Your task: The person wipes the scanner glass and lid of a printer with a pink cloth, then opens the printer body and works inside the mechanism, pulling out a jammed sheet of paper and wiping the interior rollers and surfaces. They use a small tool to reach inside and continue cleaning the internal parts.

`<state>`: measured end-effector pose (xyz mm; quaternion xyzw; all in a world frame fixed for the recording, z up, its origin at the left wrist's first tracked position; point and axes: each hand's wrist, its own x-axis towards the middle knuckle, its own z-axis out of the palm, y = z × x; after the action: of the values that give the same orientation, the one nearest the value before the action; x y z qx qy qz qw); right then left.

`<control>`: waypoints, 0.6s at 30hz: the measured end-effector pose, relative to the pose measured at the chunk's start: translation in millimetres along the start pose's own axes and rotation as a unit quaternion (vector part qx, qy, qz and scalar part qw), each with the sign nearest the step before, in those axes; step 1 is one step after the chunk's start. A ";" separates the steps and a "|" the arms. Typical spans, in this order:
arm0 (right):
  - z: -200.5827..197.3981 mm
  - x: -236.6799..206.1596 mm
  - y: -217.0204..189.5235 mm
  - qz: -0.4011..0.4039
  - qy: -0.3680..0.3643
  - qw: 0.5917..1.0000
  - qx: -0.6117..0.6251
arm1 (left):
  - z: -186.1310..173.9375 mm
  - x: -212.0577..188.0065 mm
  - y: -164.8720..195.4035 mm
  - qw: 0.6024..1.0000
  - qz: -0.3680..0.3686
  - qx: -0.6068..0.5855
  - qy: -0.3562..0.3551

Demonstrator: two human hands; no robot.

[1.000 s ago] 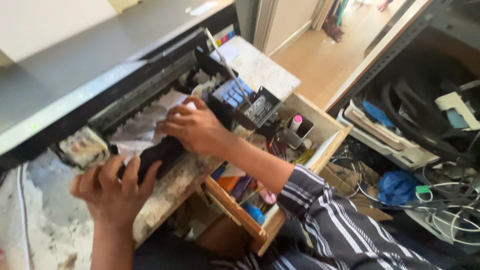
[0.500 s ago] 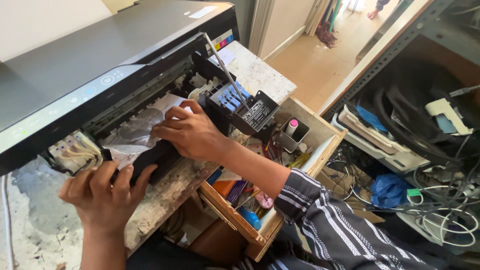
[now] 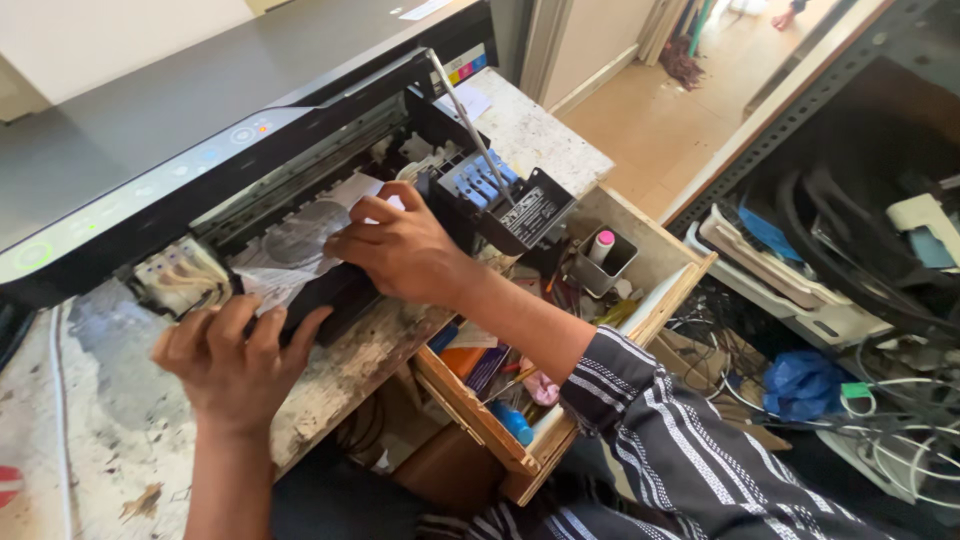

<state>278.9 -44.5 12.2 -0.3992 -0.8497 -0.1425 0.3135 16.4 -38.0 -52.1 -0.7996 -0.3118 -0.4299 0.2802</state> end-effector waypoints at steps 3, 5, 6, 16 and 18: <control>-4.1 2.4 0.6 -0.013 -0.004 1.000 0.005 | -1.7 1.9 -0.3 1.000 -0.001 0.000 0.003; -6.1 2.6 0.3 -0.019 0.000 1.000 0.004 | -2.1 3.5 0.4 1.000 -0.002 -0.003 0.010; -7.2 3.0 0.8 -0.023 0.002 1.000 0.003 | -2.1 4.7 0.4 1.000 -0.001 -0.004 0.015; -27.6 15.8 1.3 -0.071 -0.017 0.997 0.002 | -6.8 20.7 1.8 0.999 -0.004 0.004 0.049; -32.4 14.5 -2.5 -0.086 -0.029 0.996 -0.018 | -3.4 25.9 -0.4 0.998 0.003 -0.007 0.064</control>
<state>283.5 -53.5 46.3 -0.3341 -0.8870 -0.1723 0.2681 25.7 -33.5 -28.1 -0.7734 -0.2879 -0.4813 0.2955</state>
